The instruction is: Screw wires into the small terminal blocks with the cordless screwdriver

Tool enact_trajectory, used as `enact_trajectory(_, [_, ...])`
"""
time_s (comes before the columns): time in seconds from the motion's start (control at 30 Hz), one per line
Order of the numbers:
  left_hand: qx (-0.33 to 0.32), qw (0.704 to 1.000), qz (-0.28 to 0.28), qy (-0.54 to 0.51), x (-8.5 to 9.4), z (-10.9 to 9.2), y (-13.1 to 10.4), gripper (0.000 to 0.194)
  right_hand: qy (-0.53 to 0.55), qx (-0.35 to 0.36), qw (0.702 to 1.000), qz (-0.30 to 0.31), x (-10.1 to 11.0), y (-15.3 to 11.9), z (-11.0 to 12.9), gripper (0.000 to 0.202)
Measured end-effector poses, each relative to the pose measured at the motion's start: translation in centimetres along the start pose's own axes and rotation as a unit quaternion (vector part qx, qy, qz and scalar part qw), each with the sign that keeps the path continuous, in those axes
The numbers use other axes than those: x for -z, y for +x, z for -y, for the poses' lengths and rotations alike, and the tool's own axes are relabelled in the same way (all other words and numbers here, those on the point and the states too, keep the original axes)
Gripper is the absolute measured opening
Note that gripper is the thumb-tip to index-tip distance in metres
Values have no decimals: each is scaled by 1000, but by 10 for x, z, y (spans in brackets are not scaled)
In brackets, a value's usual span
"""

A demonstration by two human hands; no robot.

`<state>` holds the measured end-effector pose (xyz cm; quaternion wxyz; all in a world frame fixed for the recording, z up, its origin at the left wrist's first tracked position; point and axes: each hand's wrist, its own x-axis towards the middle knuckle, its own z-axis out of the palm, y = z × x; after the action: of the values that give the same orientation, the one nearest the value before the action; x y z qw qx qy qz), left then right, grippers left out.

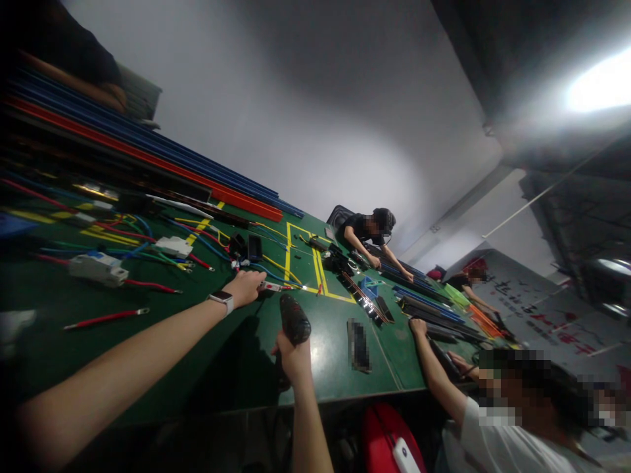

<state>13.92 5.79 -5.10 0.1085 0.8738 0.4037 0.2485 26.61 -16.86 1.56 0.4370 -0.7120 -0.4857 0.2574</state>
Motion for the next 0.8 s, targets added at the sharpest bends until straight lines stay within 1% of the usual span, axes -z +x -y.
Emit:
enact_trajectory(0.1, [-8,1000,-13,5,-1,1,0,18,32,8,999,30,1,0,-2,20])
enact_trajectory(0.2, [-7,1000,-16,8,-2,1,1,16,33,7,999,22,1,0,-1,20])
enact_trajectory(0.3, [-4,1000,-13,4,0,0,1,16,35,6,999,22,1,-2,5,18])
enact_trajectory(0.5, [0,1000,-1,9,3,-1,-1,17,29,2,1000,-6,1,-7,16,19])
enact_trajectory(0.63, [-2,1000,0,12,7,-3,-2,15,34,16,999,11,2,-6,12,22])
enact_trajectory(0.8, [3,1000,6,9,14,-6,-4,15,36,12,999,16,2,-3,6,18])
